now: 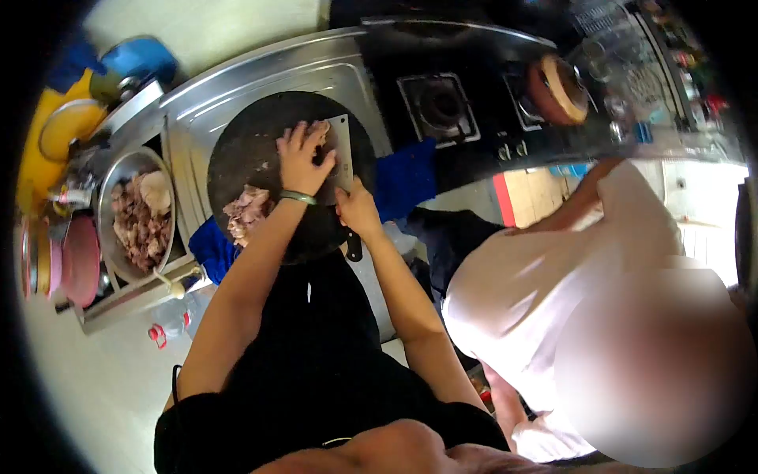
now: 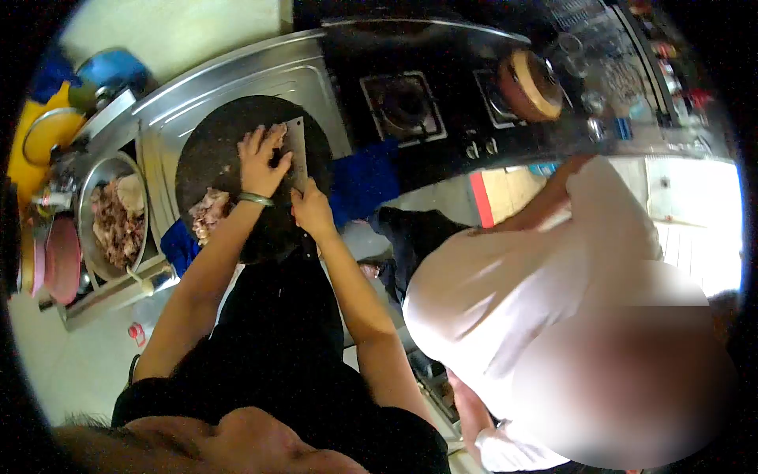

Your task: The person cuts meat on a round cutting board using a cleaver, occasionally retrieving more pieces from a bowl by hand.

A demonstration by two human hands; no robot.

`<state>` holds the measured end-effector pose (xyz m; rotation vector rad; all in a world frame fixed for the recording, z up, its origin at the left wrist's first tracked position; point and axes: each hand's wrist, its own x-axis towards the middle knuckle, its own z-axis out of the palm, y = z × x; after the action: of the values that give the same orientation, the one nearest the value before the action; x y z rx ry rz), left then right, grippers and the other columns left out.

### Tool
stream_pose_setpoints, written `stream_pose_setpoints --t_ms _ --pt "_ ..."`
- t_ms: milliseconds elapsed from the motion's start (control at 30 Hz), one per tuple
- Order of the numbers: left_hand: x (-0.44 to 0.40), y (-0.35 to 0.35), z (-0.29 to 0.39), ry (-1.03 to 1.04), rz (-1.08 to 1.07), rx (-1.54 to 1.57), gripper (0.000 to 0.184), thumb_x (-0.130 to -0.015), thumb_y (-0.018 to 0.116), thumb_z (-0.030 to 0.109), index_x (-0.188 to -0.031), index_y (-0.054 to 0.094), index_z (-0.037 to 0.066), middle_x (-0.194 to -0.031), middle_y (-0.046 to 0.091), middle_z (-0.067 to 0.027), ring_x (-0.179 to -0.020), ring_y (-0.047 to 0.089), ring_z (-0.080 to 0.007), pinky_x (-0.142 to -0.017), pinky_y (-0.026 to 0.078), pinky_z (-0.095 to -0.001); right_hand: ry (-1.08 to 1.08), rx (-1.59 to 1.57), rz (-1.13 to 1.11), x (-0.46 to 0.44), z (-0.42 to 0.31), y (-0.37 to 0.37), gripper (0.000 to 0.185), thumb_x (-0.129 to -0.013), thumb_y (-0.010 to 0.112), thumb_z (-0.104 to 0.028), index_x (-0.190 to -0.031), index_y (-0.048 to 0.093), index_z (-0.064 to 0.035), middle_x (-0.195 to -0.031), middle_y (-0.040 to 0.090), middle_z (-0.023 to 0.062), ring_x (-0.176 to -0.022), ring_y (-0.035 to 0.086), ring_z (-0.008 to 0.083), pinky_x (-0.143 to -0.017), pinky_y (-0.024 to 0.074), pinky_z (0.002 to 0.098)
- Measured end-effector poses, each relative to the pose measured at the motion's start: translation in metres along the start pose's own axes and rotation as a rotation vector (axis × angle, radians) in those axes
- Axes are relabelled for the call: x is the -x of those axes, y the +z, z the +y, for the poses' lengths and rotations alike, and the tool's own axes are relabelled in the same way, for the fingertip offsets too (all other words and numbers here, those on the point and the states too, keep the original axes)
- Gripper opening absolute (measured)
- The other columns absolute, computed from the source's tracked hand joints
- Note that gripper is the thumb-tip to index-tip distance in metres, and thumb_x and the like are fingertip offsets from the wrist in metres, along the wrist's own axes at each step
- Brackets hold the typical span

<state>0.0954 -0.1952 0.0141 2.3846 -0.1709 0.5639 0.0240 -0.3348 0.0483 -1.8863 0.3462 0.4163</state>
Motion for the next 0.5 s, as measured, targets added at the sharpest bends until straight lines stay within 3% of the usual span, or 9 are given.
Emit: stream_pose_setpoints --t_ms 67,133,167,200,267,367,400,467,500 --pt "-0.002 0.004 0.003 -0.024 0.063 0.123 0.042 -0.077 0.071 0.025 -0.118 0.064 0.019 -0.125 0.058 -0.0154 -0.118 0.051 -0.0357 -0.106 0.032 -0.0516 0.032 -0.087 -0.086 0.002 -0.007 0.014 0.025 -0.092 0.055 -0.018 -0.108 0.050 -0.0003 -0.067 0.061 0.0171 -0.051 0.060 0.0235 -0.048 0.0487 0.0372" --pt "-0.004 0.003 0.000 -0.060 0.102 0.274 0.031 -0.074 0.072 0.016 -0.105 0.070 0.016 -0.117 0.063 -0.0112 -0.116 0.054 -0.0333 -0.103 0.036 -0.0474 0.023 -0.134 -0.071 0.007 -0.012 0.019 0.024 -0.093 0.055 -0.016 -0.112 0.049 -0.0021 -0.064 0.057 0.0100 -0.049 0.055 0.0178 -0.043 0.0439 0.0333" --pt "-0.001 0.008 -0.001 -0.077 0.139 0.320 0.026 -0.074 0.070 0.014 -0.100 0.069 0.018 -0.113 0.062 -0.0070 -0.117 0.052 -0.0316 -0.107 0.030 -0.0566 0.029 -0.159 -0.068 0.012 -0.013 0.020 0.025 -0.093 0.055 -0.015 -0.114 0.049 -0.0030 -0.063 0.054 0.0064 -0.049 0.052 0.0150 -0.041 0.0416 0.0313" --pt "0.000 0.004 0.002 -0.092 0.191 0.298 0.026 -0.075 0.069 0.012 -0.100 0.070 0.018 -0.112 0.063 -0.0060 -0.118 0.052 -0.0309 -0.108 0.028 -0.0562 0.094 -0.198 -0.080 0.014 -0.019 0.021 0.022 -0.094 0.054 -0.012 -0.113 0.050 -0.0032 -0.062 0.053 0.0051 -0.047 0.050 0.0125 -0.040 0.0410 0.0301" --pt "-0.011 -0.024 0.009 -0.133 0.239 0.358 0.027 -0.075 0.068 0.008 -0.100 0.070 0.018 -0.114 0.061 -0.0056 -0.119 0.052 -0.0307 -0.109 0.028 -0.0564 0.013 -0.143 -0.112 0.021 -0.041 0.023 0.024 -0.096 0.051 -0.011 -0.118 0.047 -0.0030 -0.065 0.051 0.0038 -0.048 0.047 0.0100 -0.038 0.0392 0.0267" --pt "-0.036 -0.082 -0.006 -0.096 0.411 0.302 0.028 -0.072 0.068 0.004 -0.097 0.069 0.016 -0.113 0.061 -0.0072 -0.115 0.054 -0.0304 -0.108 0.030 -0.0546 -0.102 0.010 -0.205 0.033 -0.104 0.043 0.018 -0.095 0.051 -0.011 -0.111 0.049 -0.0031 -0.064 0.051 0.0035 -0.047 0.047 0.0100 -0.039 0.0393 0.0273" --pt "-0.043 -0.110 -0.020 -0.075 0.452 0.282 0.027 -0.071 0.067 0.001 -0.095 0.068 0.015 -0.111 0.062 -0.0094 -0.111 0.056 -0.0315 -0.102 0.037 -0.0496 -0.192 0.027 -0.250 0.025 -0.108 0.062 0.017 -0.095 0.052 -0.012 -0.109 0.049 -0.0030 -0.064 0.052 0.0045 -0.047 0.048 0.0109 -0.039 0.0401 0.0281" --pt "-0.042 -0.163 -0.055 -0.114 0.532 0.183 0.029 -0.072 0.060 -0.004 -0.094 0.068 0.013 -0.105 0.064 -0.0123 -0.097 0.061 -0.0322 -0.076 0.052 -0.0379 -0.354 0.100 -0.327 0.013 -0.115 0.115 0.017 -0.094 0.054 -0.014 -0.107 0.050 -0.0027 -0.063 0.055 0.0067 -0.048 0.052 0.0138 -0.041 0.0423 0.0304" --pt "-0.040 -0.197 -0.071 -0.160 0.529 0.165 0.031 -0.072 0.058 -0.006 -0.095 0.068 0.012 -0.103 0.065 -0.0130 -0.094 0.063 -0.0318 -0.077 0.052 -0.0369 -0.428 0.155 -0.361 0.010 -0.123 0.142 0.018 -0.094 0.055 -0.016 -0.105 0.051 -0.0025 -0.063 0.057 0.0081 -0.049 0.054 0.0156 -0.043 0.0438 0.0319"
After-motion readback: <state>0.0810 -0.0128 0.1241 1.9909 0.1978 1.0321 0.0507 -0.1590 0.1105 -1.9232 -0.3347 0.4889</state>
